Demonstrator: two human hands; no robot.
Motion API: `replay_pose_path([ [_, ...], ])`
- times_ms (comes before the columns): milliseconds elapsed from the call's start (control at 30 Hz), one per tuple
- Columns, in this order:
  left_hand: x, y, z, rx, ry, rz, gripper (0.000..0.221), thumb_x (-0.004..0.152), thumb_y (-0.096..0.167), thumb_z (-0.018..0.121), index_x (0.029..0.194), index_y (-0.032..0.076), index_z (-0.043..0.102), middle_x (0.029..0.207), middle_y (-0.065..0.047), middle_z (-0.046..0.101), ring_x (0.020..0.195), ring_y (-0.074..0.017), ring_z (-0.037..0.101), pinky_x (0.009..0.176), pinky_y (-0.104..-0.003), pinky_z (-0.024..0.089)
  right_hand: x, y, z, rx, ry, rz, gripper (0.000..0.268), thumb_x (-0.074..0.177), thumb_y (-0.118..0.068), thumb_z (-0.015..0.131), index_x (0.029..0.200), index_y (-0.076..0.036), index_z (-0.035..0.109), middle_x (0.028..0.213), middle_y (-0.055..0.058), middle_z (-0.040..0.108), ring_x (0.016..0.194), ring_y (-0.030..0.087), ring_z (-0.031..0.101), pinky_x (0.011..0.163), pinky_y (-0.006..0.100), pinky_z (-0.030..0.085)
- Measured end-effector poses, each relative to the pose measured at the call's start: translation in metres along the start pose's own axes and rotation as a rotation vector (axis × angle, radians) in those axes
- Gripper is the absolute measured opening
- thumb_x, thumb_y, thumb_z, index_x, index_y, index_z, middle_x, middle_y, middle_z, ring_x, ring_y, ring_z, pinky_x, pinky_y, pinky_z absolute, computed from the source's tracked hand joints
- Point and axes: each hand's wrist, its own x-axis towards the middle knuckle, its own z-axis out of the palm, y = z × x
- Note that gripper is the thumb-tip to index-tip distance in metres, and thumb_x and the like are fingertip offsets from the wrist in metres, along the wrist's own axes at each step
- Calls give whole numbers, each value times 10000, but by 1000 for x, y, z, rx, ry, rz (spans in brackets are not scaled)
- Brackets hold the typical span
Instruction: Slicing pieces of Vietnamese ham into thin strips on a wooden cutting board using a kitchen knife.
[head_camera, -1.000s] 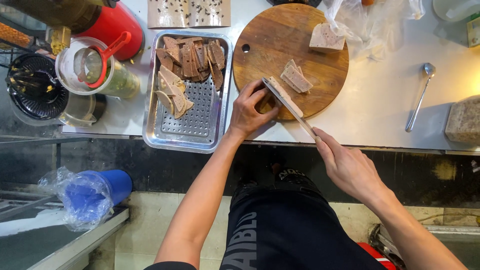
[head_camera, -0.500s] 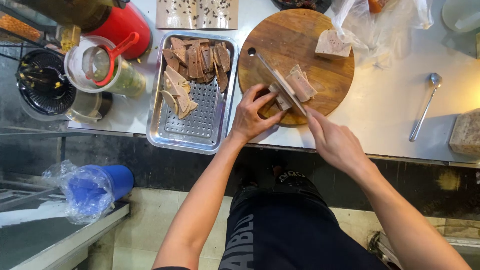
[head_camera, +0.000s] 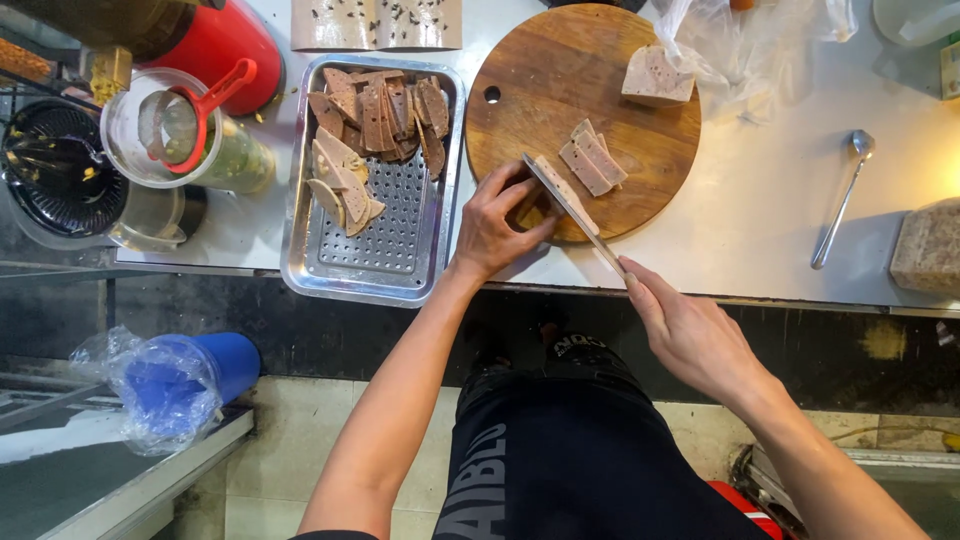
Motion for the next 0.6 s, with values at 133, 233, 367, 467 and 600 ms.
replay_pose_path([
  [133, -2, -11, 7, 27, 4, 24, 538, 766, 336, 904, 1191, 53, 735, 1353, -173, 619, 1239, -345, 643, 1069, -427, 538, 44, -15, 3, 16, 42, -68, 493, 1052, -416, 367, 1497, -253, 503, 952, 293, 720, 926, 501, 682, 858, 558, 522],
  [233, -2, -4, 3, 54, 17, 57, 547, 754, 336, 906, 1173, 32, 728, 1347, -210, 600, 1227, -373, 633, 1058, -438, 534, 57, -22, 0, 48, 45, -62, 494, 1057, -418, 381, 1498, -239, 517, 954, 317, 711, 942, 506, 681, 866, 554, 523],
  [367, -4, 0, 3, 34, 45, 38, 553, 774, 332, 895, 1206, 32, 725, 1344, -195, 611, 1229, -366, 639, 1060, -433, 538, 36, -15, -3, 122, 69, -91, 488, 1054, -408, 387, 1473, -207, 537, 1044, 298, 712, 1003, 504, 664, 880, 539, 525],
  [467, -5, 1, 4, 21, 51, 21, 566, 786, 338, 895, 1226, 32, 714, 1344, -178, 628, 1232, -356, 645, 1065, -431, 538, 13, -12, -4, 120, 55, -59, 488, 1051, -402, 383, 1473, -212, 539, 1077, 288, 715, 1037, 496, 658, 898, 531, 521],
  [600, -6, -2, 3, 12, 33, 13, 557, 802, 331, 883, 1242, 38, 708, 1340, -163, 647, 1238, -342, 653, 1076, -424, 542, -4, -10, -5, 109, 32, -31, 482, 1048, -402, 379, 1461, -220, 549, 1075, 277, 724, 1060, 471, 668, 921, 519, 516],
])
